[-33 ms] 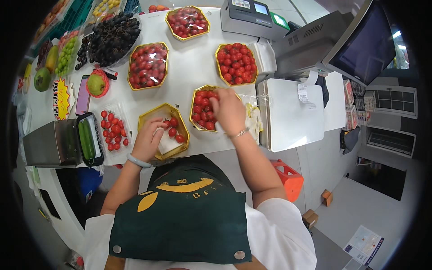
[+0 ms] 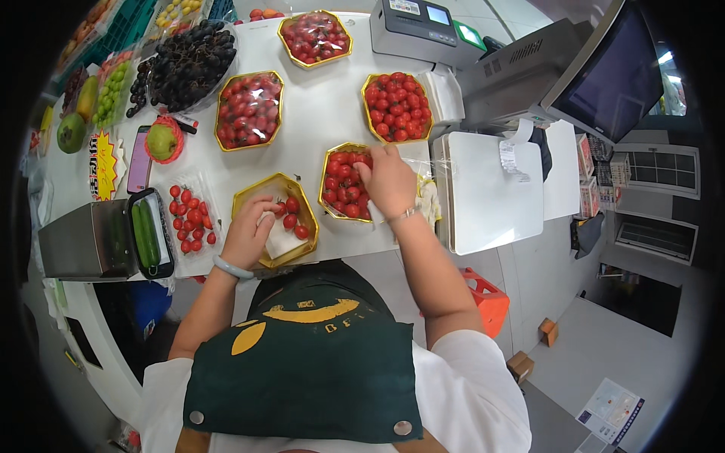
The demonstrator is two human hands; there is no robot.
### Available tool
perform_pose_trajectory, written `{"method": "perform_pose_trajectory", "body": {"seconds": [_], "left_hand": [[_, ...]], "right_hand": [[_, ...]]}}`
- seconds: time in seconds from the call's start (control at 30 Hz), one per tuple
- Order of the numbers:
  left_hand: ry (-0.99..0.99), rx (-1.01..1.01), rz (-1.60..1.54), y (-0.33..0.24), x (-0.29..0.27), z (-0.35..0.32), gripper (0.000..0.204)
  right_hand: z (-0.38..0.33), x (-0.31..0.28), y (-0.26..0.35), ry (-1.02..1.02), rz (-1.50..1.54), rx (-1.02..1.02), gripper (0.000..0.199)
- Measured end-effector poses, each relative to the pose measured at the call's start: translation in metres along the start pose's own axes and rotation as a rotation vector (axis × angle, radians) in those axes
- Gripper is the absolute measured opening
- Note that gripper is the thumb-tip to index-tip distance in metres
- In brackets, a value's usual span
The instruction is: The person arranges cherry tomatoes into small hexagonal containers on a counter. They wipe the tomatoes with a tissue and place them neatly into the containers. The person also handles a paper towel and a tablet device during the process.
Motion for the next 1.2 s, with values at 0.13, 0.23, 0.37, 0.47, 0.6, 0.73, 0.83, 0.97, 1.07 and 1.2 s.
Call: {"method": "perform_pose_trajectory", "body": {"seconds": [0.13,0.23,0.37,0.47,0.6,0.73,0.83,0.97,1.07,1.2], "left_hand": [[-0.057,0.032,0.033,-0.011,-0.013,0.014,0.016],[-0.129,0.037,0.064,-0.009,-0.032,0.014,0.017],[-0.153,-0.032,0.008,0.004,-0.034,0.002,0.018],[-0.088,-0.129,-0.116,0.007,-0.019,0.0,0.021],[-0.001,-0.18,-0.163,0.007,-0.002,-0.003,0.026],[-0.024,-0.129,-0.094,0.006,-0.005,-0.006,0.028],[-0.055,-0.02,0.041,-0.001,-0.002,0.003,0.028],[-0.098,0.166,0.344,-0.023,0.013,0.035,0.025],[-0.071,0.234,0.5,-0.03,0.027,0.058,0.018],[0.555,-0.078,0.88,-0.008,0.063,0.083,0.026]], "right_hand": [[0.01,0.007,-0.004,0.067,-0.053,-0.027,0.028],[0.005,-0.001,-0.013,0.009,0.323,0.007,0.025],[-0.044,0.005,0.025,0.213,0.503,-0.119,0.02],[-0.085,0.035,0.059,0.243,0.462,-0.207,0.02],[-0.103,0.05,0.081,0.279,0.305,-0.279,0.023],[-0.056,0.015,0.038,-0.033,0.198,-0.202,0.021],[-0.018,0.012,0.002,0.033,-0.012,-0.033,0.024],[-0.005,0.014,0.006,0.108,-0.18,-0.017,0.026],[-0.002,0.001,0.003,0.172,0.056,0.05,0.024],[-0.011,0.004,-0.023,0.691,1.271,0.431,0.02]]}}
Point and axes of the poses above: each hand's wrist, its own z-axis towards the middle knuckle, its own x-axis out of the palm, y = z × x, the point moved 6 cm from there along z, towards the middle knuckle, and after that the axes turned 12 degrees about x, right-handed, at the moved point
